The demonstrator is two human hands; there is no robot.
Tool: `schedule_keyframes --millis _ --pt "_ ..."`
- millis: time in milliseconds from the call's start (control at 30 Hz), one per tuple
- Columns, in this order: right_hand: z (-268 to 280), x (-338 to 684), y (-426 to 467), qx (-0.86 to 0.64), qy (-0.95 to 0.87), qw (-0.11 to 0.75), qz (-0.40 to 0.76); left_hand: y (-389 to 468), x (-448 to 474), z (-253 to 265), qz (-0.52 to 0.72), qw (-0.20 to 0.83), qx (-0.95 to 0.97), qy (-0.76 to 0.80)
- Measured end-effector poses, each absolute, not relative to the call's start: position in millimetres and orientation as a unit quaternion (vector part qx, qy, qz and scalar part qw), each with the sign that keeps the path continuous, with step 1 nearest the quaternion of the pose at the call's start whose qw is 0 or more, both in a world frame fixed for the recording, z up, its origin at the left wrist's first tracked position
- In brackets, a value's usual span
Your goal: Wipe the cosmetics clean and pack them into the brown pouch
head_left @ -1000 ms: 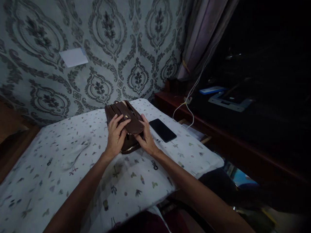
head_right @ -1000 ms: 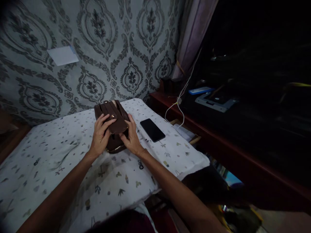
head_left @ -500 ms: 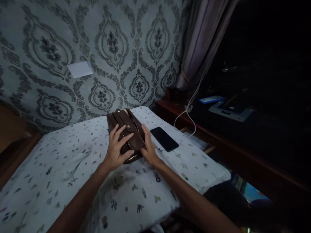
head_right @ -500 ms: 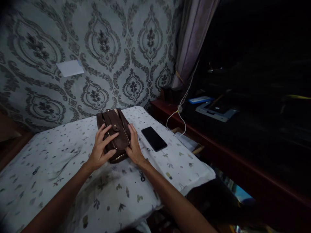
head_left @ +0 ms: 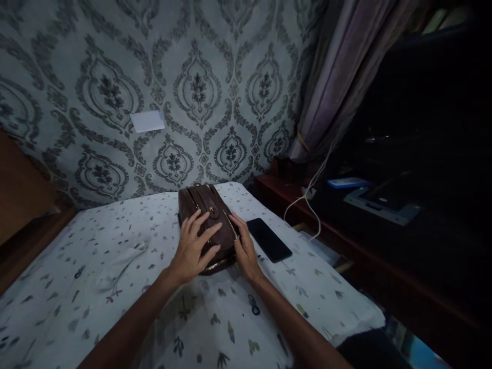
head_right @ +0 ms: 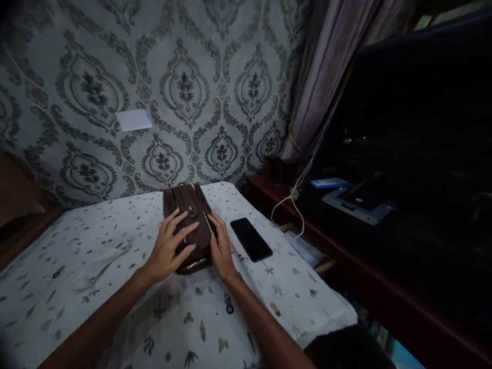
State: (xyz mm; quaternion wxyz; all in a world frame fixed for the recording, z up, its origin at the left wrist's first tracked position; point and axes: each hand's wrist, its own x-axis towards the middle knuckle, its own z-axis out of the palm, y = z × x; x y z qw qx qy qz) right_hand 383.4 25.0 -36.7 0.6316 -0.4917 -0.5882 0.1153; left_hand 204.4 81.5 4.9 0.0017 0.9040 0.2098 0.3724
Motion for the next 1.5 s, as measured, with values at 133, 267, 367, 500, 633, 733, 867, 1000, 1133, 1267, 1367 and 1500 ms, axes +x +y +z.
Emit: schedule_keyframes --millis 133,267,367,500,633,733,867,1000,1133,1267,1367,1500 --pt "-26.6 381.9 25.1 -0.514 -0.540 0.653 0.135 81.3 207.3 2.8 0.384 -0.003 0.899 0.210" --pt "-12.0 374.7 28.9 -0.581 -0.567 0.578 0.086 80.8 207.6 1.9 0.384 0.008 0.898 0.215" --pt "-1.2 363.3 33.9 -0.648 -0.594 0.476 0.025 81.4 209.0 -1.0 0.395 0.034 0.894 0.211" --pt "5.6 348.8 40.9 -0.695 -0.607 0.383 -0.054 83.2 216.1 -10.5 0.468 0.090 0.854 0.210" --pt "0.8 345.5 45.2 -0.701 -0.614 0.348 -0.104 83.2 211.6 -13.6 0.490 0.152 0.837 0.189" --pt "-4.3 346.8 46.6 -0.691 -0.620 0.349 -0.127 89.6 192.7 -6.7 0.444 0.208 0.860 0.137" --pt "-4.8 346.2 47.5 -0.688 -0.618 0.357 -0.133 131.9 175.9 2.6 0.472 0.311 0.800 0.201" --pt "6.6 344.9 47.4 -0.695 -0.613 0.360 -0.108 196.7 195.9 1.2 0.498 0.366 0.687 0.383" --pt "29.5 343.1 49.4 -0.710 -0.623 0.324 -0.050 225.9 219.7 -7.4 0.498 0.358 0.694 0.377" --pt "49.8 336.9 57.6 -0.731 -0.627 0.268 0.000 222.0 217.1 -9.9 0.504 0.350 0.700 0.366" --pt "55.2 332.2 63.8 -0.743 -0.620 0.252 -0.002 224.4 208.6 -2.9 0.496 0.353 0.701 0.371" --pt "53.6 329.6 65.9 -0.747 -0.618 0.245 -0.021 249.8 205.2 10.4 0.466 0.388 0.670 0.429"
